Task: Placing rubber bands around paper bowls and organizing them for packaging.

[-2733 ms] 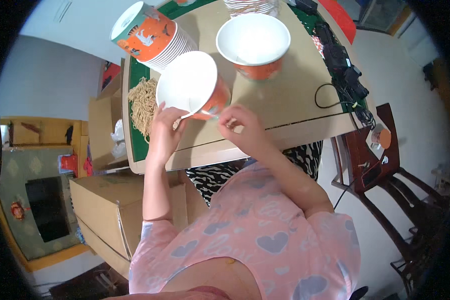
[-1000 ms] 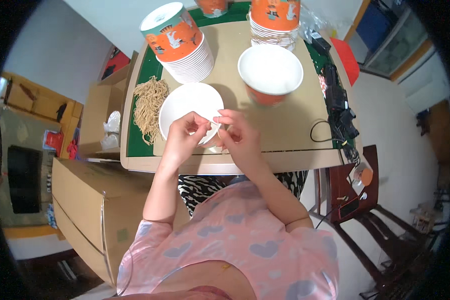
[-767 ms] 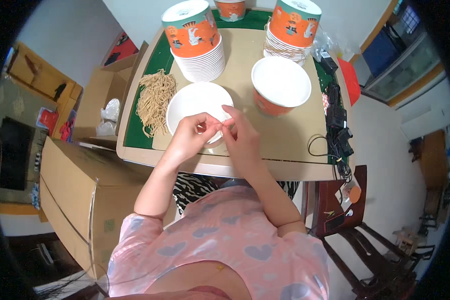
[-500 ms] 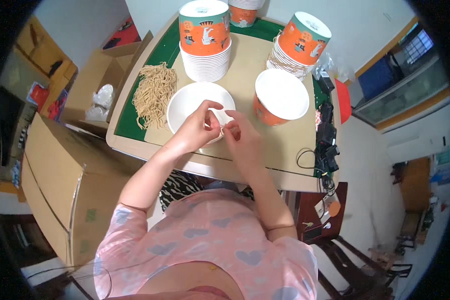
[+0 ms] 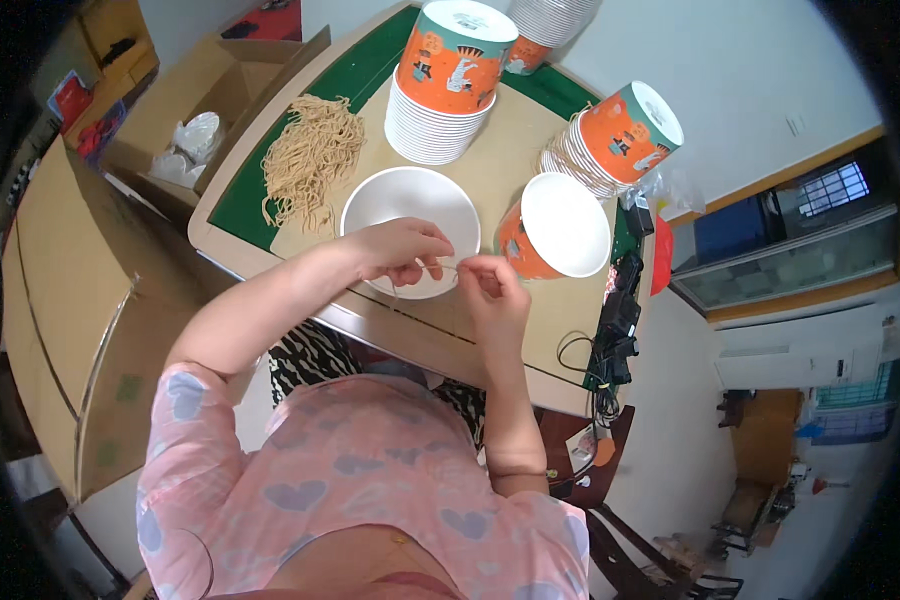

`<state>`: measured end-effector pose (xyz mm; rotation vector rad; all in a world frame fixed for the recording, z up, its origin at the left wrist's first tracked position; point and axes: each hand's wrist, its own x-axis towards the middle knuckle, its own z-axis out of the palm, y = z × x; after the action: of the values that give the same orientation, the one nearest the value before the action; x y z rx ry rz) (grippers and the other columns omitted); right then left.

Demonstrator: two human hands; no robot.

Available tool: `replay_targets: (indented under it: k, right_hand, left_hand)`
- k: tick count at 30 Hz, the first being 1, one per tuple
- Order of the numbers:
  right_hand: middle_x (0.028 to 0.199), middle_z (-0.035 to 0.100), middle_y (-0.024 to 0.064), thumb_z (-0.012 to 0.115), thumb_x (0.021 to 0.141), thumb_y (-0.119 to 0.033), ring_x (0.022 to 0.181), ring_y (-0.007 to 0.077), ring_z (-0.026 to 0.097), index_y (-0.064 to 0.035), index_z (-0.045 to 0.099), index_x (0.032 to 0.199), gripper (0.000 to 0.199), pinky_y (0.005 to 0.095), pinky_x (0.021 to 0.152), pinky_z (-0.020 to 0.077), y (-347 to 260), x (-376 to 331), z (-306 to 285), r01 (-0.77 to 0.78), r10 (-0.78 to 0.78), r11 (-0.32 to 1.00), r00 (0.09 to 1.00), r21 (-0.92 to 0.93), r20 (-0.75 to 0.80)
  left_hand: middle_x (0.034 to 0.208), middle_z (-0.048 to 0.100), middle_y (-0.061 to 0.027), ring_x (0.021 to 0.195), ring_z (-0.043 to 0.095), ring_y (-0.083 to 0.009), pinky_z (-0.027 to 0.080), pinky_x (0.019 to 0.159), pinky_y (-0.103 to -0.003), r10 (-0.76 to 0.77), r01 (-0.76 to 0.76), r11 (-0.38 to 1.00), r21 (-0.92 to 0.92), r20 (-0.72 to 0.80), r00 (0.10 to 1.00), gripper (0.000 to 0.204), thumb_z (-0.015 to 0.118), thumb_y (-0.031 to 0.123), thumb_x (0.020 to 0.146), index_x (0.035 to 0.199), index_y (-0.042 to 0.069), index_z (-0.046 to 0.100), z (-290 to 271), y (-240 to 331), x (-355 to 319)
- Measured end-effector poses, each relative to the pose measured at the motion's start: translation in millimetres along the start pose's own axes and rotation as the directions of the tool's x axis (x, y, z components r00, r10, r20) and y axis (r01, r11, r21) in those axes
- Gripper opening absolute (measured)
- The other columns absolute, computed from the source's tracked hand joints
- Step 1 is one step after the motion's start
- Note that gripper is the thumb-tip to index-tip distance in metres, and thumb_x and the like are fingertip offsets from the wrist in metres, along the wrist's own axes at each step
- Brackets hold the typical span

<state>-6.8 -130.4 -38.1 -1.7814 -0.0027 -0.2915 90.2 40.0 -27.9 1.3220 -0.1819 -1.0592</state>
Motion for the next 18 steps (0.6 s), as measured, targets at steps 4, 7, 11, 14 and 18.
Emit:
replay_targets:
  k: [4,7,11,14,18]
  right_hand:
    - [0.09,0.06,0.0041,0.066,0.08,0.005,0.078,0.0092,0.057,-0.0001,0.065,0.091,0.012,0.0205,0.067,0.0462,-7,0,-3,0.193,-0.186,0.96,0.981,-0.205,0.055]
    - [0.084,0.051,0.0033,0.07,0.077,0.003,0.079,0.0136,0.052,-0.002,0.068,0.088,0.012,0.0258,0.072,0.0442,-12,-8,2,0.187,-0.168,0.923,0.982,-0.335,0.085]
    - [0.085,0.051,0.0035,0.071,0.076,0.002,0.081,0.0147,0.052,-0.0027,0.069,0.087,0.013,0.0264,0.074,0.0435,-10,-12,7,0.155,-0.13,0.936,0.987,-0.316,0.098]
    - [0.085,0.05,0.0033,0.071,0.075,0.002,0.082,0.0153,0.052,-0.0029,0.069,0.086,0.012,0.0265,0.075,0.043,-7,-13,5,0.178,-0.154,0.944,0.982,-0.277,0.107]
    - [0.087,0.05,0.0035,0.072,0.074,0.002,0.084,0.016,0.052,-0.0031,0.069,0.087,0.014,0.0268,0.076,0.0428,-3,-16,0,0.231,-0.202,0.931,0.971,-0.283,0.128]
  left_hand:
    - [0.077,0.064,-0.0123,0.049,0.043,-0.0088,0.031,0.039,-0.023,-0.113,0.096,0.955,0.282,0.047,0.992,0.029,0.055,0.025,0.089,0.095,-0.002,0.063,0,6,3]
    - [0.067,0.058,-0.0047,0.045,0.034,-0.0078,0.027,0.038,-0.022,-0.188,0.166,0.947,0.277,0.055,0.981,0.028,0.056,0.028,0.089,0.08,0.001,0.062,6,13,1]
    - [0.061,0.046,0.0017,0.044,0.028,-0.0063,0.022,0.038,-0.021,-0.252,0.228,0.955,0.189,0.111,0.961,0.028,0.056,0.025,0.089,0.068,0.006,0.054,2,2,19]
    - [0.059,0.036,0.004,0.044,0.027,-0.0048,0.019,0.039,-0.021,-0.271,0.248,0.958,0.143,0.174,0.947,0.026,0.057,0.018,0.085,0.062,0.011,0.045,5,8,17]
    - [0.058,0.036,0.0034,0.046,0.027,-0.0047,0.017,0.04,-0.022,-0.222,0.19,0.964,0.185,0.17,0.96,0.025,0.06,0.01,0.079,0.061,0.012,0.044,12,9,10]
